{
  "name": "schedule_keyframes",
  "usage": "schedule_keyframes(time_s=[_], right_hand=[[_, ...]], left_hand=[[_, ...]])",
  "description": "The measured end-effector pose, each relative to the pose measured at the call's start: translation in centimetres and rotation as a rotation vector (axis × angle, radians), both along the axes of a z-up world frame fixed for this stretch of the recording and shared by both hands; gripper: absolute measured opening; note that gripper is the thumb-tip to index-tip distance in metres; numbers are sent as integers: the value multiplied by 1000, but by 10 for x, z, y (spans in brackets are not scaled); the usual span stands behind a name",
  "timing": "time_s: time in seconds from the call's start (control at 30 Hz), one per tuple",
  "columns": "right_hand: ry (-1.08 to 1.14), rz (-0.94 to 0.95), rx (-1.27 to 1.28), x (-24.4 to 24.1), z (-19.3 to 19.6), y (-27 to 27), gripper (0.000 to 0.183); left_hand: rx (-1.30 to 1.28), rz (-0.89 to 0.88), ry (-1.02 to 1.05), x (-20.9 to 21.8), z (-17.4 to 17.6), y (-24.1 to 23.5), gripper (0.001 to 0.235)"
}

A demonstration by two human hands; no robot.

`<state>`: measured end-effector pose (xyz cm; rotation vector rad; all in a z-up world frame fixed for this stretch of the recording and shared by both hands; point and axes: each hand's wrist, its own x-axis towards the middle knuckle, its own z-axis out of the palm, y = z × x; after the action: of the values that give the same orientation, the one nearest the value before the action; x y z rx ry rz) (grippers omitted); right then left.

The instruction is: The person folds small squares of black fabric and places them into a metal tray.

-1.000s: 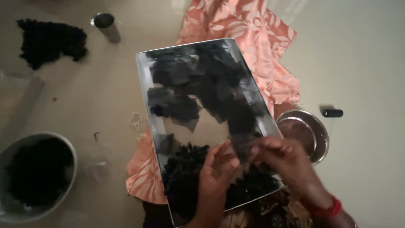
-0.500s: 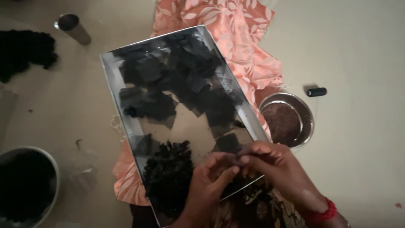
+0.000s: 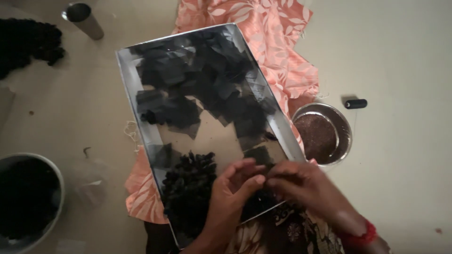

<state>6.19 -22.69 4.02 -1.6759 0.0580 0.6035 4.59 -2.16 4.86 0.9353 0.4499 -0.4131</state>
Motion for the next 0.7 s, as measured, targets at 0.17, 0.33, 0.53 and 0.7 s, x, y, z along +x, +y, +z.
schedule_keyframes(time_s=[0.17,0.33,0.53,0.7], right_hand=[[-149,89,-258,0,12,-4,16],[-303,-322,-254,34,-16,-64,19],[-565,-88,-876,62,-150,-133,24],[-480,121,-688,53,-163,-120,24]], left_hand=[[98,-81,-120,-19,-55,-4,20],[51,-48,-106,-12,-32,-5,14],[9,14,-235,-17,-44,-7,31],[-18,-132,-87,-16,-49,-6,30]])
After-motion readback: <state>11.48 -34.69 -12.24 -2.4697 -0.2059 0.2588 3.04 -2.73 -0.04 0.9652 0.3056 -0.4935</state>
